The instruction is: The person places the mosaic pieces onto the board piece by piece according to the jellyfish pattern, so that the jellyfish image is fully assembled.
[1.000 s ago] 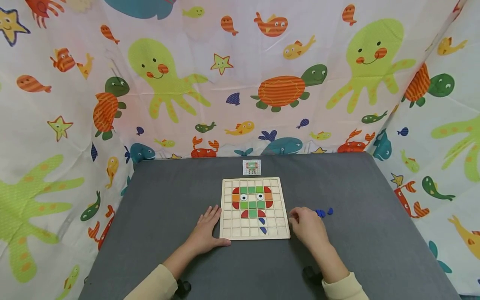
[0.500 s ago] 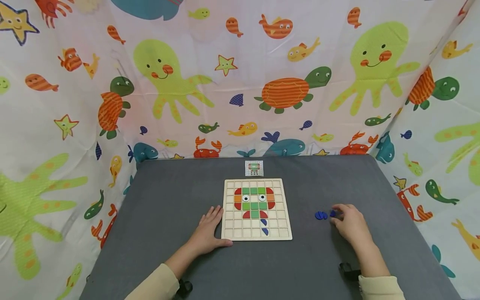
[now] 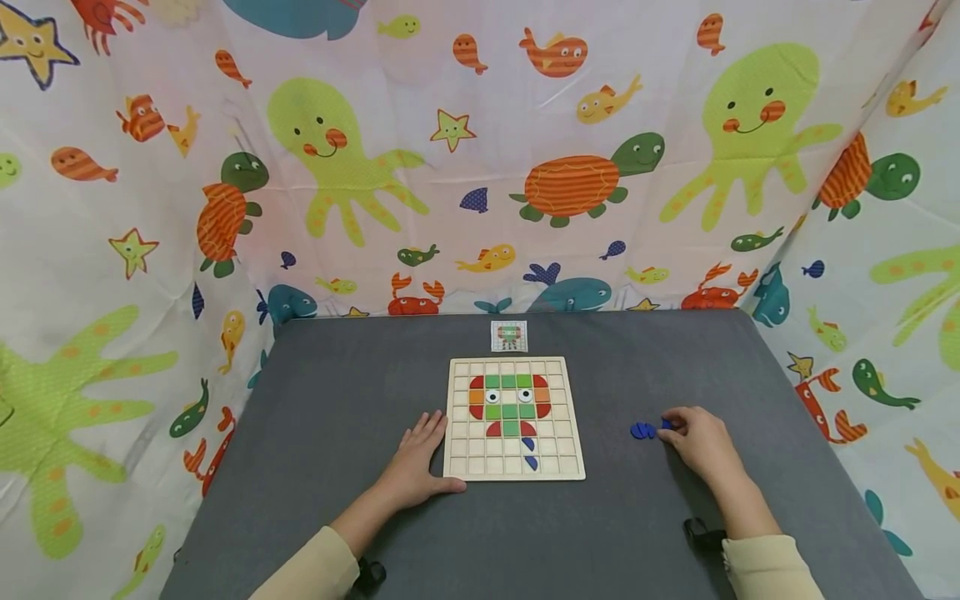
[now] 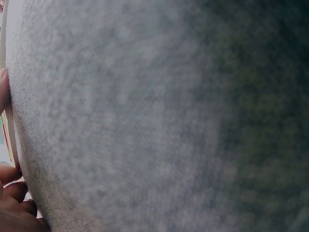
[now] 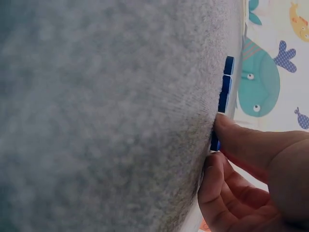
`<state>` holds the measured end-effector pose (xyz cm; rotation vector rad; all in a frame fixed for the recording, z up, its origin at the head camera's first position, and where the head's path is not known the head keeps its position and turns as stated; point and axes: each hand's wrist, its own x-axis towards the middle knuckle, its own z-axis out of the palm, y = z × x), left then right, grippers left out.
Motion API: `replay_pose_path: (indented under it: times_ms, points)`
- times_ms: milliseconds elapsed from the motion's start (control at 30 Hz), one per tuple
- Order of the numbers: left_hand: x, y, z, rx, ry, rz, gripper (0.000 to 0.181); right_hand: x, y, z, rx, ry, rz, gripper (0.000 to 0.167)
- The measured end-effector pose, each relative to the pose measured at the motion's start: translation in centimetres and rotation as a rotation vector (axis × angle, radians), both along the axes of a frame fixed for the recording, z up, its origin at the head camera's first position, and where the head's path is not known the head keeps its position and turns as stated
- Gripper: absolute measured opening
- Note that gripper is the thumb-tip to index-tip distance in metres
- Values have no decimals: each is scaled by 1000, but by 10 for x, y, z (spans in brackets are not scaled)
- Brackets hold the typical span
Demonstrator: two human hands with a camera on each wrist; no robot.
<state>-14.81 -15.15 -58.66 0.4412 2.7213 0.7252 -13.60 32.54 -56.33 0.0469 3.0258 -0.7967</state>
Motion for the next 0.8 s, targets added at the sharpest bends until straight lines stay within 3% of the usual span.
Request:
replay_pose_path:
  times_ms: [233, 400, 633, 800]
  points:
    - [0, 0, 1, 5, -2, -1, 121, -3, -1, 2, 39, 25, 28, 29]
    - [0, 0, 1, 4, -4, 4, 122, 0, -10, 12, 26, 98, 46, 28]
    - [0, 0, 2, 8, -7, 6, 121, 0, -44, 25, -17, 223, 106, 27]
    - [0, 0, 4, 11, -5, 2, 120, 1, -77, 28, -32, 254, 162, 27]
